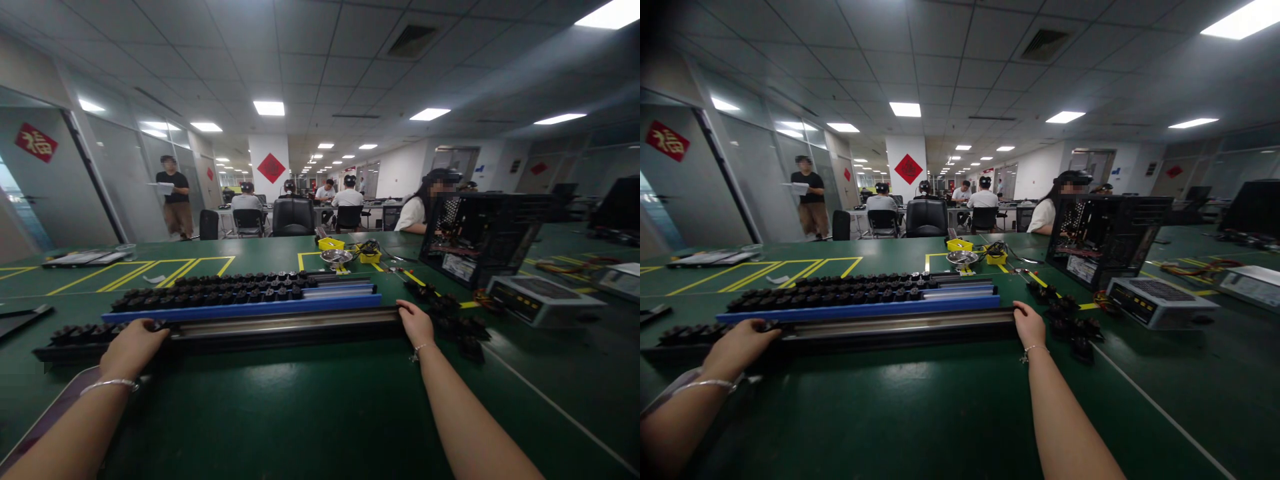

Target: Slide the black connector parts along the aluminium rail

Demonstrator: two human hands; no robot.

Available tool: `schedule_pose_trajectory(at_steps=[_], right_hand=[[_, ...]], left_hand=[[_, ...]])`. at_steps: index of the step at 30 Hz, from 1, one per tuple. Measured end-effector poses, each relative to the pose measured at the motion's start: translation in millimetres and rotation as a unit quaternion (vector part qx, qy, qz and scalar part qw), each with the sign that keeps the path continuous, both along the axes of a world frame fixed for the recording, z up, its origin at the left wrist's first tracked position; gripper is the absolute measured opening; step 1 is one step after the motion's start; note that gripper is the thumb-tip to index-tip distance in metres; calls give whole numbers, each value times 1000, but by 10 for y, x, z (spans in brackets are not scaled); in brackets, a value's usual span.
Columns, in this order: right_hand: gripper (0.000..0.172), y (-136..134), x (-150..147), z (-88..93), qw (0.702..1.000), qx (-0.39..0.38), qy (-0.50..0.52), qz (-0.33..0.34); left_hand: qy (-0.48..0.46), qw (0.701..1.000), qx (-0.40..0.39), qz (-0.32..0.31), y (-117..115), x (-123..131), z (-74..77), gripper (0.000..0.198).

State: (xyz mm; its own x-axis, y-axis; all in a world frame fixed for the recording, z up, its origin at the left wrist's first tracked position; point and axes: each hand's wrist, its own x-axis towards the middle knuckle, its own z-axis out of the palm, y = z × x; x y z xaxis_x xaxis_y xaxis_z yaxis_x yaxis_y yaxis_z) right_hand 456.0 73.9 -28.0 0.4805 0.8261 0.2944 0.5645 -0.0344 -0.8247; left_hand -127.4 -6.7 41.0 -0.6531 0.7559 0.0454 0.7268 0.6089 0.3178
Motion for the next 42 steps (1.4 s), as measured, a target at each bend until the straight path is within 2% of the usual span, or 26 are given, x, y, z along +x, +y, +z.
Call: schedule_pose_trajectory(at_steps=[4, 7, 10, 13, 20, 28, 34, 42], right_hand=[[39, -24, -19, 13, 1000, -2, -7, -8], [39, -45, -38, 26, 1000, -1, -11, -13], [39, -64, -52, 37, 1000, -1, -18, -17], [39, -75, -56, 46, 1000, 1, -19, -11], [40, -83, -37, 65, 1000, -20, -7, -12], [41, -54, 21, 39, 1000, -17, -2, -13], [40, -44, 32, 42, 1000, 9, 3, -10], [41, -54, 42, 52, 1000, 3, 10, -12]], left_hand=[[3, 1000, 15, 9, 7, 67, -22, 61], [9, 998, 30, 48, 17, 196, -43, 63], [12, 994, 54, 96, 21, 354, -104, 71], [26, 989, 92, 112, 9, 473, -192, 71], [59, 981, 150, 103, -21, 521, -284, 58], [49, 982, 165, 73, -46, 511, -255, 61], [52, 980, 176, 76, -33, 533, -252, 59], [55, 974, 203, 79, -4, 557, -267, 60]])
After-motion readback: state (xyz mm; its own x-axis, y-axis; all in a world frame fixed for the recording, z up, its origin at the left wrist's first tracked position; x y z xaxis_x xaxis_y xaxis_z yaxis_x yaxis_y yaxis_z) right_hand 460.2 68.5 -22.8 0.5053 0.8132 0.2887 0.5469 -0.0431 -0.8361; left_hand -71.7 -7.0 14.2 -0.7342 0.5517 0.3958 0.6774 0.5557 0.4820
